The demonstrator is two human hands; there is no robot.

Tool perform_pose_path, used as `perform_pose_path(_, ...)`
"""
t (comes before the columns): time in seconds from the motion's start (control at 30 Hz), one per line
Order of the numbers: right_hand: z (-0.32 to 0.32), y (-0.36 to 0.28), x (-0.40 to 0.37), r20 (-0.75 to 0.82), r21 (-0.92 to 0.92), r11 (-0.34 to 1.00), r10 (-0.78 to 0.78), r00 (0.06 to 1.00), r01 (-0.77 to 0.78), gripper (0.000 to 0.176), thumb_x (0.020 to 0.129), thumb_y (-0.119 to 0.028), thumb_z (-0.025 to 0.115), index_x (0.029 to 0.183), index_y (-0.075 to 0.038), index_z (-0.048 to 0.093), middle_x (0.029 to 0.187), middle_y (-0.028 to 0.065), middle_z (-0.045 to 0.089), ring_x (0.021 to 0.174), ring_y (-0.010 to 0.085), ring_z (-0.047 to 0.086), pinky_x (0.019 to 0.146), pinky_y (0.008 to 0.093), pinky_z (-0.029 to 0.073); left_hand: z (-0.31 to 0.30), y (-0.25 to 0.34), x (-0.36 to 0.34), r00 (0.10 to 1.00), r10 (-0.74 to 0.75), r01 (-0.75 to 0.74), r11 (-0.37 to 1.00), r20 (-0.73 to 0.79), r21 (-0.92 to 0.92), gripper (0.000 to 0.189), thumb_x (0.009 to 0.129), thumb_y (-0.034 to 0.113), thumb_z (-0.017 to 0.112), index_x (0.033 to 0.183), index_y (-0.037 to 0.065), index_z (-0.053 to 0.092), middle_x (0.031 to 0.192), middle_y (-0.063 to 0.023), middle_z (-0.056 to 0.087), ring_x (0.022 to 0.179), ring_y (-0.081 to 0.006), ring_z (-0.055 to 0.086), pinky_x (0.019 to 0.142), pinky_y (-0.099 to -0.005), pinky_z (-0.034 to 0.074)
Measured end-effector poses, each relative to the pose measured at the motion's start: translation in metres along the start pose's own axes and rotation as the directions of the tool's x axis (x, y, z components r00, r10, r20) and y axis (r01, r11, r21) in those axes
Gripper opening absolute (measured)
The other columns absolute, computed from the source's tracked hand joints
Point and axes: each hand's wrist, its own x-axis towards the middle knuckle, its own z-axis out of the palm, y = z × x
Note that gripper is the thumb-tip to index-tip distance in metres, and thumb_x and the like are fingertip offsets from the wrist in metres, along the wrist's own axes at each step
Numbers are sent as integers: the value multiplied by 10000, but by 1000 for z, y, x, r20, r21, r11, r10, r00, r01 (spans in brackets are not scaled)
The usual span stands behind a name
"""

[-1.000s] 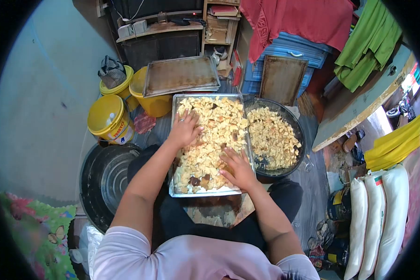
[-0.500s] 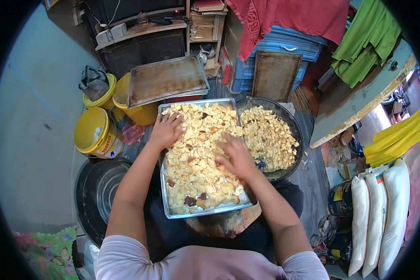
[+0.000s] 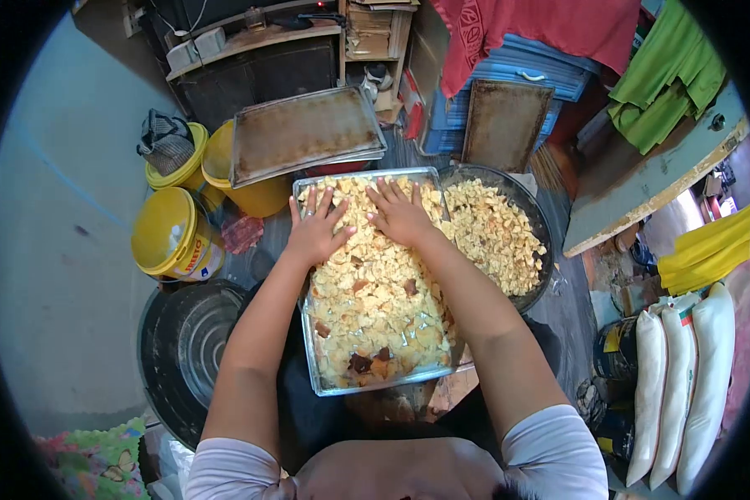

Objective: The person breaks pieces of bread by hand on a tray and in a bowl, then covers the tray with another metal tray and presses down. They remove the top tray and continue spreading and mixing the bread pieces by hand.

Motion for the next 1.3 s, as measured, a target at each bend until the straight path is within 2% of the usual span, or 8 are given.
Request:
perform_pose_path(0.27,-12,-44,-63,128,18,982,-191,973,190,569,961,-485,364,1456,-210,318,1509,92,309,1411,262,246,1139,567,64,-2,7,-31,985,-64,28,975,-157,-222,579,948,438,429,1435,129,371,1547,-121,204,1435,-319,151,1119,-582,34)
perform_pose_path(0.33,-9,-48,-71,130,35,985,-171,977,168,572,957,-494,367,1457,-220,316,1513,91,301,1412,266,242,1139,568,56,-1,12,-47,965,-125,30,926,-229,-377,581,959,433,406,1430,96,371,1538,-141,223,1426,-357,155,1119,-579,36)
perform_pose_path(0.6,-21,-45,-96,-84,73,997,1,996,5,598,955,-510,357,1470,-216,288,1536,106,242,1424,275,210,1150,534,46,2,35,-81,982,-27,-8,983,-187,-184,605,967,449,371,1466,114,301,1552,-153,168,1433,-375,102,1118,-578,57)
perform_pose_path(0.77,-1,-16,-136,6,15,998,56,998,-57,592,969,-506,340,1476,-210,269,1540,115,219,1430,272,183,1158,506,57,12,39,-90,1000,-2,3,978,5,-210,646,956,461,414,1471,95,280,1551,-175,145,1435,-367,96,1144,-508,71)
perform_pose_path(0.9,-16,-32,-143,-57,97,994,59,997,-53,578,972,-473,359,1470,-189,282,1524,137,247,1424,289,191,1155,509,70,15,38,-102,929,-118,34,971,-352,-235,690,953,503,405,1463,57,277,1528,-233,166,1425,-363,150,1156,-462,97)
perform_pose_path(1.03,-5,-49,-149,-125,119,991,72,990,-57,597,970,-462,367,1456,-121,307,1524,158,239,1421,309,190,1145,535,69,27,27,-103,953,-259,144,839,-153,-525,726,958,498,390,1446,-23,258,1519,-251,173,1419,-367,163,1153,-456,119)
perform_pose_path(1.13,0,-60,-158,39,122,987,103,994,-107,609,964,-465,378,1457,-115,302,1527,157,235,1419,309,198,1139,549,69,27,28,-107,959,-233,126,860,-161,-494,710,962,482,397,1436,-31,274,1502,-260,217,1402,-375,213,1148,-460,143)
perform_pose_path(1.3,-5,-58,-166,-23,130,990,63,998,-59,635,969,-481,361,1462,-90,277,1524,191,215,1416,347,188,1137,549,70,22,34,-114,942,-249,65,794,-226,-605,685,962,452,428,1419,-43,299,1464,-291,274,1359,-408,285,1125,-453,212)
